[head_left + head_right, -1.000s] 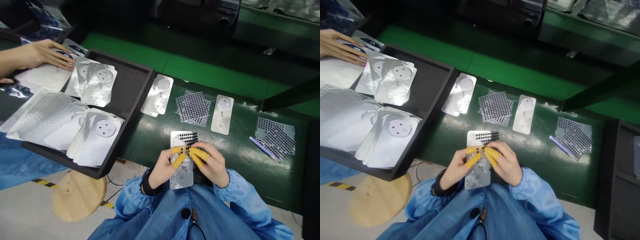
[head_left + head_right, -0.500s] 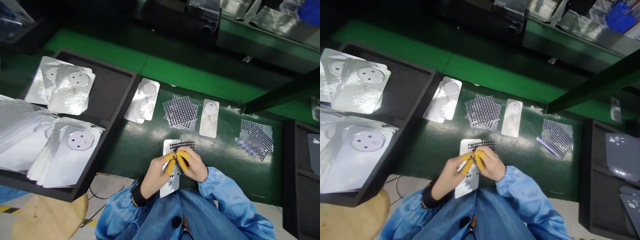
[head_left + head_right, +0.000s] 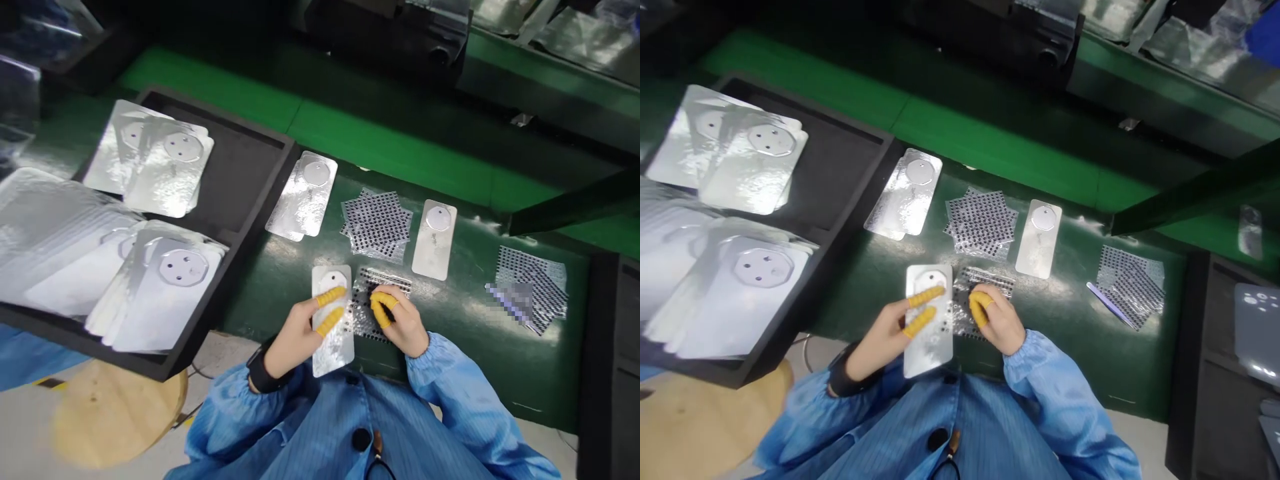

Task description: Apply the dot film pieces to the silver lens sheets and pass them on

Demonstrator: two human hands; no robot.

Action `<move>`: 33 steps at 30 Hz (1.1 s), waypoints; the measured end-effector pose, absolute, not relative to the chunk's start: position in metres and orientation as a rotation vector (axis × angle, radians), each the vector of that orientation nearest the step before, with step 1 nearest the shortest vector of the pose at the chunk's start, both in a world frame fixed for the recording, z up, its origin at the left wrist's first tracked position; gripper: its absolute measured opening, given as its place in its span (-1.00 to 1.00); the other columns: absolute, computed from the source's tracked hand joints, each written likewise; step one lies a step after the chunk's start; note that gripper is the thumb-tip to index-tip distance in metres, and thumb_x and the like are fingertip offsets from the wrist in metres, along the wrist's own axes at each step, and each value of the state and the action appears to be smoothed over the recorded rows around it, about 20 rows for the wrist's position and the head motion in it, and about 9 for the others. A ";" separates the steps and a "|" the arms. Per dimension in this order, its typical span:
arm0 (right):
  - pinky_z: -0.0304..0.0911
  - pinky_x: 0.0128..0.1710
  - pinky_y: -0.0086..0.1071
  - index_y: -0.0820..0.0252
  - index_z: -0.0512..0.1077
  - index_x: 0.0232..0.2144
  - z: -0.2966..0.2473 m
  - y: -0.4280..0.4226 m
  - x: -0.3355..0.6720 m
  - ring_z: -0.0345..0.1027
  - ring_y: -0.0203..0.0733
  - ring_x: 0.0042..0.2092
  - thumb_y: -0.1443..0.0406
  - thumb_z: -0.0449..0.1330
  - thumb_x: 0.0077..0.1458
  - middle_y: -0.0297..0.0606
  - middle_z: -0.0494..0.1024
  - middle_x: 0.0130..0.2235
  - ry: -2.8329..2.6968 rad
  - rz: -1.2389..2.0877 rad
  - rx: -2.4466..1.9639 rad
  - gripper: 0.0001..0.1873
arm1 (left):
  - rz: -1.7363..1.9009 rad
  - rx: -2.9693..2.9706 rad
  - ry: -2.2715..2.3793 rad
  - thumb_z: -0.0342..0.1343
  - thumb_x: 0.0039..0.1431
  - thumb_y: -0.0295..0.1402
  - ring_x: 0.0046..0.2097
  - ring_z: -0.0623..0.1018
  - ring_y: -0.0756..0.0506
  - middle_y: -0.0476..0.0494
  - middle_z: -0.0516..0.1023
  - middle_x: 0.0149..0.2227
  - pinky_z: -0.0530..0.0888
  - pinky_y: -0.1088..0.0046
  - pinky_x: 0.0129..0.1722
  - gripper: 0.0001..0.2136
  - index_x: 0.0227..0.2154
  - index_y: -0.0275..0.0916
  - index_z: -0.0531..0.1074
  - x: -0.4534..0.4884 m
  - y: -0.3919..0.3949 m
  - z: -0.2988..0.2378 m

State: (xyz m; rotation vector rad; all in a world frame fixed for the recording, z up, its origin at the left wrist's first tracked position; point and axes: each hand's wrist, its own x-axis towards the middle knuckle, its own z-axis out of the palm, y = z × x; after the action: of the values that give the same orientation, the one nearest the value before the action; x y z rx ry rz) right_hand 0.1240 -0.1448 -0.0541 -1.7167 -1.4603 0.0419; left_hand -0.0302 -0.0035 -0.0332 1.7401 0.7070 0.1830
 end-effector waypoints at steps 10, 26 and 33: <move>0.39 -0.01 -0.10 0.19 0.38 -0.13 -0.003 -0.117 0.106 0.47 -0.18 -0.18 0.49 0.10 0.17 -0.17 0.58 -0.24 -1.565 -0.231 -1.674 -0.77 | 0.527 1.413 0.822 0.18 0.13 -0.14 -0.32 0.64 -0.12 -0.18 0.64 -0.22 0.59 0.43 -0.34 -0.37 0.21 -0.25 0.15 -0.036 -0.024 0.000; 0.19 0.14 0.04 0.29 0.44 -0.20 0.014 -0.130 0.103 0.37 -0.02 0.06 0.30 0.01 0.27 0.04 0.51 -0.03 -1.761 -0.206 -1.757 -0.77 | 0.563 1.463 0.614 0.23 0.11 -0.44 -0.49 0.52 0.05 0.02 0.60 -0.41 0.49 0.65 -0.44 -0.63 -0.01 -0.18 0.36 -0.028 -0.035 0.010; 0.20 0.13 0.08 0.27 0.44 -0.22 0.012 -0.137 0.105 0.34 -0.01 0.11 0.33 0.00 0.26 0.06 0.49 0.00 -1.729 -0.113 -1.762 -0.78 | 0.508 1.642 0.618 0.18 0.13 -0.41 -0.60 0.39 0.06 0.08 0.42 -0.59 0.43 0.61 -0.55 -0.75 -0.11 -0.26 0.42 -0.029 -0.035 0.008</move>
State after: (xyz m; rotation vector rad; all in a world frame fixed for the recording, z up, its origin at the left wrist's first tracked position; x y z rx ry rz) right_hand 0.1046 -0.1369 0.0118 -1.7618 -1.7286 -0.1127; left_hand -0.0295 -0.0354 0.0078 1.6422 0.6182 0.5075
